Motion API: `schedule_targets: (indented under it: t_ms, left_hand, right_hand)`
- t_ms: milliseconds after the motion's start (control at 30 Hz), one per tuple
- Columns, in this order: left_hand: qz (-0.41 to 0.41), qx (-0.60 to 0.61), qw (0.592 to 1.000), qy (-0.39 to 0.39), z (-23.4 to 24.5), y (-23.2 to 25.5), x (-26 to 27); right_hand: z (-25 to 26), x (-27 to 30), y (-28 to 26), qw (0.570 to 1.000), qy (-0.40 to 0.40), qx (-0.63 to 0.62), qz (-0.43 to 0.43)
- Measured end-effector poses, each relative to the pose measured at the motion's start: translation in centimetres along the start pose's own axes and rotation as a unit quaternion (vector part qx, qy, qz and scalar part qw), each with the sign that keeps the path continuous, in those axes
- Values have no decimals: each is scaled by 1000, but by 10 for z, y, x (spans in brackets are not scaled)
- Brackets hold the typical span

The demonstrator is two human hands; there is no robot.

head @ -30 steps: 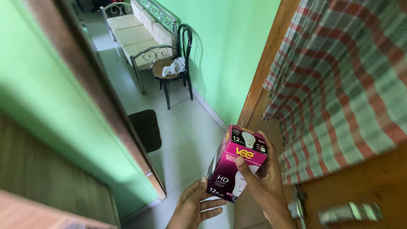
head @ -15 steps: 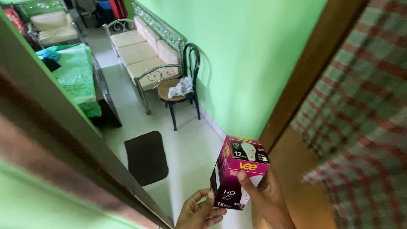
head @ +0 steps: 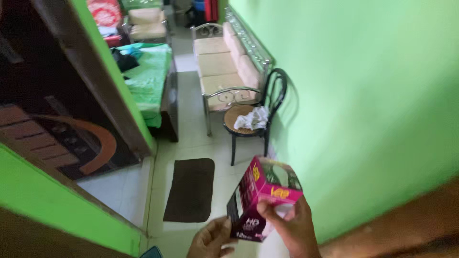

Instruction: The person retrieves a new LED bulb from a shelf, walks to a chair, and opens the box to remove the bulb. They then walk to a wall-mounted fixture and screw the bulb into the socket.

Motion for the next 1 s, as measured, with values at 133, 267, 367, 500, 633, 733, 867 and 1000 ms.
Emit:
schedule_targets:
  t_ms: [133,267,367,500,633,733,867,1000]
  left_hand:
    - [-16,-40,998,47,-4,63,-14]
    - [-96,-78,990,72,-17,126,-12]
    - [-139,-11,988,59,-27,170,-32]
    - [-148,-86,978,120,-14,211,-72]
    - [-168,-95,972,132,8,249,-123]
    - [-188,-90,970,127,32,284,-165]
    - [-170,-65,976,117,55,315,-217]
    - [-202,-62,974,86,74,347,-263]
  right_hand:
    - [-2,-72,-5,998,-38,29,-35]
    - [-24,-131,-7,987,-32,-76,-137]
    - [-50,-172,-7,977,-28,-77,-199]
    - [-85,-226,3,971,-61,-83,-216]
    - [-117,-286,23,964,-42,-95,-245]
    - [-139,-332,41,957,4,-93,-274]
    - [-165,-381,54,964,-56,-111,-235]
    - [-185,-431,66,967,-85,-123,-205]
Point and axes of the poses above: each hand's wrist, its own x-axis away from the middle knuckle, its own z-axis out of the back of the hand, y = z × x, the point moved 5 cm from there along -x, towards the middle knuckle, and after that the axes turned 8 degrees about -x, right-handed, at the moved point
